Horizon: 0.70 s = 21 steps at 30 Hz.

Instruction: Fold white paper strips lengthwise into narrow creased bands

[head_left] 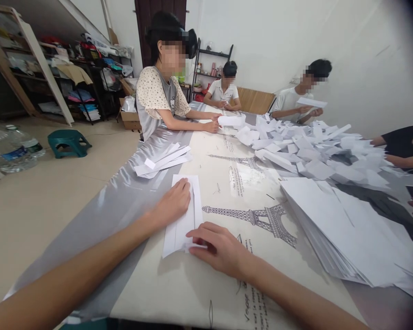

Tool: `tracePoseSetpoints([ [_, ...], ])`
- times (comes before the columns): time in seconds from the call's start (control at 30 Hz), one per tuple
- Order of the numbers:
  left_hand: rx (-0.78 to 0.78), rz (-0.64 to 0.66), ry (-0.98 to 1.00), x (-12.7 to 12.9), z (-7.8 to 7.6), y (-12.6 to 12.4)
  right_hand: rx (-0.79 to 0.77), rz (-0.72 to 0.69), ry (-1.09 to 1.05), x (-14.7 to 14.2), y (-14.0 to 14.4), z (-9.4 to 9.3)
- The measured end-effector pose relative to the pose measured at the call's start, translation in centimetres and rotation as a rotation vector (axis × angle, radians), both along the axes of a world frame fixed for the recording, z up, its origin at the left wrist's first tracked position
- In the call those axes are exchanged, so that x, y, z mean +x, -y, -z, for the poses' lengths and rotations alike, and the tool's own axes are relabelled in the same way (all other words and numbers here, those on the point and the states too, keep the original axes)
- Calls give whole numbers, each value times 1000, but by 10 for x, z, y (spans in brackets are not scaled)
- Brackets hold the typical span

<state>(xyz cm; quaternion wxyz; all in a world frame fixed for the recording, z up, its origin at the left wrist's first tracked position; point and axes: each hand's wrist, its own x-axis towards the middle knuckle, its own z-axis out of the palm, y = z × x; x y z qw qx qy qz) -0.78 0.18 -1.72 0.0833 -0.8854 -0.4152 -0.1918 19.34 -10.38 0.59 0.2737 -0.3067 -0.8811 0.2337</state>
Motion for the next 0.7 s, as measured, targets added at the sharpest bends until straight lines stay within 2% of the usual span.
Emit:
tracePoseSetpoints([
  [0.1, 5, -5, 6, 0, -1, 1, -48, 13, -17, -1, -3, 2],
  [0.3, 20, 10, -14, 1, -3, 0, -15, 2, 37, -3, -2, -2],
  [0.5, 17, 8, -9, 1, 1, -2, -23, 22, 59, -5, 1, 0],
  [0.6, 14, -3, 13, 1, 2, -2, 134, 50, 92, -6, 2, 1],
  [0.7, 18, 23, 10, 0, 1, -2, 456, 10, 172, -5, 4, 1],
])
